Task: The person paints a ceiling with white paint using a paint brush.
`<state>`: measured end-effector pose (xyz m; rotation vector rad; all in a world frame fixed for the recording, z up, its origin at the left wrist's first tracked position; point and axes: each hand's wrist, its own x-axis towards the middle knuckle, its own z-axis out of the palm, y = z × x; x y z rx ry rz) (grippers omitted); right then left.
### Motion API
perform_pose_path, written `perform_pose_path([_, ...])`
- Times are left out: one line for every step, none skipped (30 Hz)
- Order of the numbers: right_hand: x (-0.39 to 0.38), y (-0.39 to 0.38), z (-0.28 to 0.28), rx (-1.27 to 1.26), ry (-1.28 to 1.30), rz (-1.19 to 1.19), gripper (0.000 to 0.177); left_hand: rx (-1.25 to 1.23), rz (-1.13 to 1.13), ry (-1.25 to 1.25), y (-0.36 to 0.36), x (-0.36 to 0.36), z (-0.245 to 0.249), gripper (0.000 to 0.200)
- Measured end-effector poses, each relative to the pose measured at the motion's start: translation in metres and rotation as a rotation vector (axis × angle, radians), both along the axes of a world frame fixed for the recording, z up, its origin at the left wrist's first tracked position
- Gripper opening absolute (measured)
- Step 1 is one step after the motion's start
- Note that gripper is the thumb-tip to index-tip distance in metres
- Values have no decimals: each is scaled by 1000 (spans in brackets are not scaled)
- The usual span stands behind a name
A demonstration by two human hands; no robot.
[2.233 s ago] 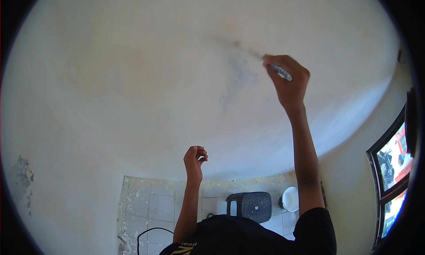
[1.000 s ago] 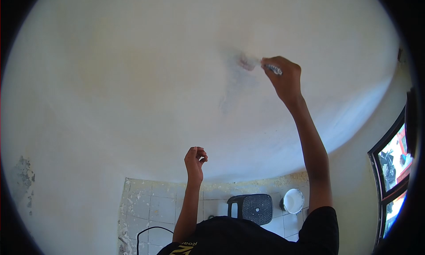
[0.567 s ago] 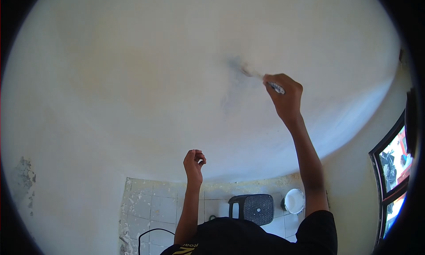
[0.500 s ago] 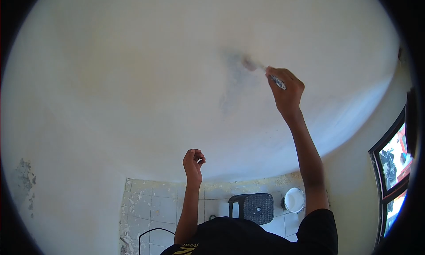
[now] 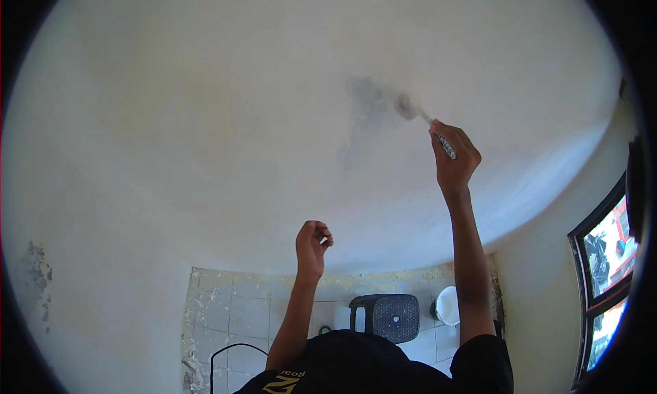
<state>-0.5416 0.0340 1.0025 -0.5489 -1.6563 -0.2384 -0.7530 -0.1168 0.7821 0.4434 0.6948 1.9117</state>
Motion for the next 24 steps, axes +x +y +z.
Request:
perform_pose_path([2, -1, -1, -6, 0, -5, 15, -6, -5, 0, 2, 7, 4, 25])
perform_pose_path([1, -5, -2, 78, 5, -26, 15, -1, -37, 18, 2, 11, 7, 26])
perform_pose_path([0, -9, -3, 161, 8, -44, 15, 4, -67, 34, 3, 13, 8, 26])
perform_pose_path([0, -13, -4, 153, 3, -40, 15, -1, -80, 54, 6, 15, 7, 27])
perform_pose_path([0, -22, -5, 103, 43, -18, 15, -9, -77, 49, 7, 15, 6, 27])
perform_pose_path([2, -27, -8, 52, 83, 3, 15, -16, -73, 42, 8, 17, 3, 27])
perform_pose_path([4, -28, -11, 43, 79, 7, 15, -23, -68, 36, 9, 18, 1, 27])
perform_pose_path([2, -33, -14, -127, 57, 66, 15, -26, -65, 31, 6, 14, -1, 27])
perform_pose_path([4, -32, -16, -301, 37, 124, 15, -34, -57, 24, 7, 14, -2, 27])
perform_pose_path([4, -24, -19, -309, 37, 126, 15, -42, -50, 18, 7, 14, -3, 26])
perform_pose_path([6, -6, -22, -258, 29, 93, 15, -53, -49, 20, 11, 18, -3, 26])
perform_pose_path([5, 3, -22, -205, 18, 59, 16, -54, -40, 20, 13, 18, -4, 26])
perform_pose_path([5, 7, -23, -214, 18, 56, 16, -56, -31, 21, 14, 19, -6, 26])
perform_pose_path([3, 11, -24, -81, 29, 9, 16, -64, -34, 20, 14, 21, -7, 26])
perform_pose_path([2, 13, -25, 52, 39, -37, 16, -69, -32, 17, 16, 22, -8, 25])
perform_pose_path([1, 10, -31, 137, 35, -57, 19, -74, -29, 13, 16, 23, -9, 25])
perform_pose_path([3, 6, -34, 130, 35, -56, 19, -81, -28, 14, 16, 22, -10, 25])
perform_pose_path([8, 0, -32, 117, 97, -75, 19, -83, -37, 0, 16, 24, -12, 23])
perform_pose_path([11, -5, -32, 101, 156, -95, 20, -88, -46, -16, 15, 24, -14, 22])
perform_pose_path([15, -9, -31, 4, 200, -66, 20, -97, -44, -17, 15, 24, -17, 22])
perform_pose_path([18, -9, -36, -2, 201, -64, 20, -113, -32, -31, 16, 24, -19, 21])
perform_pose_path([23, -7, -42, -169, 221, 43, 20, -126, -21, -43, 16, 24, -20, 20])
perform_pose_path([26, -5, -46, -331, 241, 151, 19, -125, -21, -41, 17, 24, -21, 20])
perform_pose_path([26, -3, -47, -407, 219, 200, 18, -118, -12, -46, 16, 24, -20, 19])
